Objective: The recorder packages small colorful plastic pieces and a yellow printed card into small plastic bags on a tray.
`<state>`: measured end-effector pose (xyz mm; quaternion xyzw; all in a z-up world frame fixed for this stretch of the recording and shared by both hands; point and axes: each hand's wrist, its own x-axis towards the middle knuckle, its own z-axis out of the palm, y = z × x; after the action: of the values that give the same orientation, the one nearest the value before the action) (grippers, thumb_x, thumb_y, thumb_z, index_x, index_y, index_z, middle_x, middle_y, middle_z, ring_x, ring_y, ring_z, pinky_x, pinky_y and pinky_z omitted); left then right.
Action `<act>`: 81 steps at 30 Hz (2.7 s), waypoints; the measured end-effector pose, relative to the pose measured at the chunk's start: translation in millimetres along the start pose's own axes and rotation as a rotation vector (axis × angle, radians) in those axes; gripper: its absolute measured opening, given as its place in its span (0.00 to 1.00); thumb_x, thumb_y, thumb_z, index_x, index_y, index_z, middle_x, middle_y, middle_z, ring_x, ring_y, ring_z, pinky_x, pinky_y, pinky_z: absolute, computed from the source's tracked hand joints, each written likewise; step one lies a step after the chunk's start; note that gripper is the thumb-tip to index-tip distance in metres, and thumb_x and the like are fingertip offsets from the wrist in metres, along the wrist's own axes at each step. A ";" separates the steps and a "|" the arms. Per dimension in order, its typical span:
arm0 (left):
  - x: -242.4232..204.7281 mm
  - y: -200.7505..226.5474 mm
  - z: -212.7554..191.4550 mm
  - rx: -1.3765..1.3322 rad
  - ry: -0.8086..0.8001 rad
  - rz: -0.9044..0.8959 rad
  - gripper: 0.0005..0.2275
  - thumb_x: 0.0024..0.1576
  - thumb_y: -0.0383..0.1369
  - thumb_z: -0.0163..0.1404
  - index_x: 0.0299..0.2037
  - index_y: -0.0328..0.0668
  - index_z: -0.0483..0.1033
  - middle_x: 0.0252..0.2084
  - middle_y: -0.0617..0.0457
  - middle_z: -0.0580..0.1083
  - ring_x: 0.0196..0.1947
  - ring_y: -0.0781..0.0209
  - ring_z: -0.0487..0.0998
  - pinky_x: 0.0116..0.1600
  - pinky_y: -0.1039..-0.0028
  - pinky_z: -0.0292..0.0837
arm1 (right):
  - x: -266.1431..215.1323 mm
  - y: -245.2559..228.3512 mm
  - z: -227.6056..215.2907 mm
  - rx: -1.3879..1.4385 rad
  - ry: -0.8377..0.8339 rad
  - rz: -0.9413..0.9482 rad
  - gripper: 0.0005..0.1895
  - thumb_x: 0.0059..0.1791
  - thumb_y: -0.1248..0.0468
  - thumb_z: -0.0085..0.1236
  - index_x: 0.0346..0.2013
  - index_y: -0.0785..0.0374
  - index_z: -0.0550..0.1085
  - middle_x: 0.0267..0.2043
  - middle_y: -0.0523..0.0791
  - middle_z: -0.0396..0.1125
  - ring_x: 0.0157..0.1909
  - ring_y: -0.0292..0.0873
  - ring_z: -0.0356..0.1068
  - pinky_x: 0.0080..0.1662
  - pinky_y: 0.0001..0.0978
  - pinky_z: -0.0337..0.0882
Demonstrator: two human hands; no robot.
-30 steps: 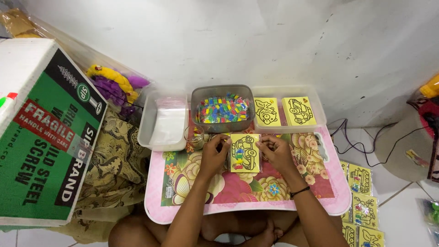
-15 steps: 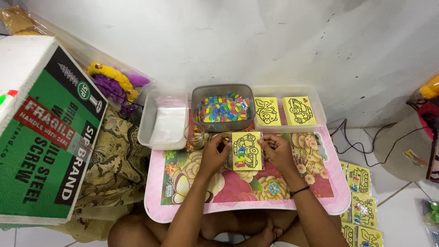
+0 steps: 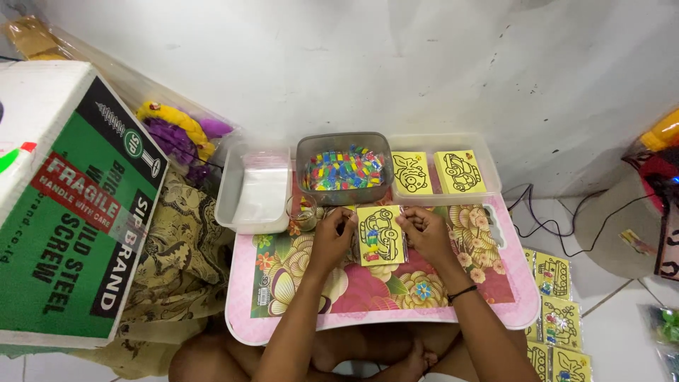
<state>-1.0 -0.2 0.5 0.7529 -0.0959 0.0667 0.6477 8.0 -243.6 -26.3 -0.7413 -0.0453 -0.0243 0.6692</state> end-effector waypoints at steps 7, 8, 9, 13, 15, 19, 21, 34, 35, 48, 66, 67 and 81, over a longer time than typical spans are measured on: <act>-1.3 4.0 -1.3 -0.040 -0.013 -0.012 0.12 0.66 0.36 0.47 0.39 0.33 0.74 0.25 0.56 0.71 0.26 0.71 0.67 0.31 0.74 0.64 | -0.1 -1.1 0.1 0.007 -0.038 0.004 0.08 0.52 0.64 0.60 0.38 0.68 0.76 0.29 0.38 0.72 0.29 0.25 0.67 0.28 0.18 0.67; -1.1 5.9 -1.4 -0.041 -0.018 -0.028 0.12 0.67 0.37 0.47 0.39 0.33 0.75 0.24 0.56 0.71 0.25 0.71 0.67 0.31 0.74 0.64 | -0.5 -2.5 0.3 0.033 -0.035 0.038 0.08 0.53 0.64 0.60 0.38 0.68 0.75 0.28 0.38 0.71 0.27 0.25 0.65 0.26 0.19 0.64; -0.9 7.9 -1.6 -0.042 -0.022 -0.044 0.13 0.67 0.37 0.46 0.39 0.34 0.75 0.23 0.57 0.71 0.24 0.71 0.66 0.30 0.74 0.64 | -0.7 -3.9 0.4 0.060 -0.034 0.073 0.08 0.53 0.64 0.60 0.37 0.68 0.75 0.26 0.37 0.69 0.25 0.25 0.63 0.25 0.19 0.62; -0.4 1.2 -1.3 -0.071 -0.048 -0.032 0.13 0.67 0.37 0.45 0.39 0.35 0.75 0.24 0.57 0.71 0.24 0.72 0.68 0.31 0.75 0.65 | 2.2 1.1 -1.9 0.079 -0.027 0.084 0.09 0.53 0.63 0.59 0.37 0.67 0.74 0.25 0.37 0.68 0.23 0.25 0.60 0.24 0.20 0.59; -0.9 1.4 -1.7 -0.096 -0.084 -0.049 0.13 0.68 0.37 0.45 0.39 0.35 0.75 0.23 0.57 0.71 0.24 0.71 0.69 0.31 0.75 0.65 | 2.0 2.4 -4.0 0.078 -0.060 0.047 0.09 0.54 0.62 0.57 0.38 0.68 0.74 0.25 0.37 0.69 0.22 0.26 0.60 0.24 0.20 0.60; -0.9 4.1 -1.9 -0.093 -0.101 -0.073 0.13 0.67 0.37 0.45 0.38 0.35 0.75 0.22 0.56 0.71 0.23 0.70 0.69 0.30 0.74 0.65 | 1.4 -4.3 -5.9 0.084 -0.066 0.056 0.10 0.55 0.61 0.55 0.39 0.67 0.76 0.24 0.38 0.69 0.21 0.27 0.60 0.24 0.21 0.60; -0.9 5.1 -1.2 -0.042 -0.092 -0.060 0.13 0.67 0.38 0.45 0.38 0.35 0.75 0.23 0.56 0.72 0.23 0.69 0.70 0.31 0.73 0.67 | 0.0 -5.3 -8.3 0.106 -0.072 0.049 0.11 0.56 0.60 0.55 0.40 0.67 0.76 0.25 0.37 0.68 0.23 0.26 0.60 0.25 0.20 0.59; 3.6 -19.7 -2.8 0.109 -0.126 0.030 0.14 0.66 0.39 0.46 0.37 0.37 0.77 0.24 0.55 0.72 0.25 0.68 0.70 0.33 0.73 0.66 | -38.8 -8.0 -84.8 0.303 0.126 0.110 0.09 0.54 0.62 0.57 0.36 0.66 0.76 0.28 0.39 0.72 0.27 0.28 0.67 0.31 0.21 0.67; 3.3 -27.1 -4.0 0.129 -0.125 0.038 0.14 0.67 0.39 0.46 0.37 0.36 0.76 0.24 0.55 0.71 0.25 0.68 0.68 0.33 0.73 0.66 | -47.7 -11.0 -95.5 0.346 0.155 0.130 0.08 0.54 0.63 0.57 0.35 0.66 0.76 0.29 0.39 0.72 0.27 0.29 0.67 0.32 0.22 0.68; -2.0 -17.4 -3.4 0.309 -0.140 -0.045 0.15 0.68 0.38 0.47 0.35 0.34 0.76 0.23 0.54 0.72 0.24 0.68 0.69 0.30 0.73 0.64 | -158.8 12.3 -265.2 0.597 0.773 0.037 0.05 0.54 0.65 0.56 0.38 0.65 0.76 0.34 0.42 0.72 0.34 0.35 0.71 0.38 0.26 0.72; -2.5 -42.7 -3.0 0.246 -0.119 -0.107 0.13 0.70 0.35 0.48 0.43 0.30 0.78 0.31 0.52 0.76 0.31 0.70 0.73 0.37 0.77 0.69 | -188.2 146.8 -361.1 0.191 1.078 0.354 0.10 0.54 0.57 0.61 0.35 0.61 0.77 0.32 0.39 0.69 0.33 0.35 0.64 0.36 0.29 0.64; -1.3 -46.0 -3.5 0.249 -0.119 -0.104 0.13 0.70 0.35 0.48 0.43 0.30 0.78 0.31 0.52 0.76 0.31 0.70 0.73 0.37 0.77 0.69 | -181.8 158.7 -367.1 0.196 1.077 0.352 0.10 0.54 0.57 0.61 0.35 0.61 0.77 0.32 0.39 0.69 0.33 0.35 0.64 0.36 0.29 0.64; 4.4 -109.6 -23.4 0.364 -0.025 -0.149 0.12 0.70 0.34 0.49 0.45 0.29 0.78 0.29 0.48 0.76 0.30 0.64 0.75 0.39 0.74 0.70 | -115.9 206.0 -374.4 -0.640 1.001 0.487 0.11 0.51 0.57 0.61 0.39 0.62 0.79 0.34 0.50 0.76 0.37 0.50 0.76 0.43 0.43 0.74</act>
<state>29.1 38.3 -100.4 0.8634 -0.0342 0.0254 0.5027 -77.5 -640.6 -202.8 -0.7924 0.4518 -0.2270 0.3412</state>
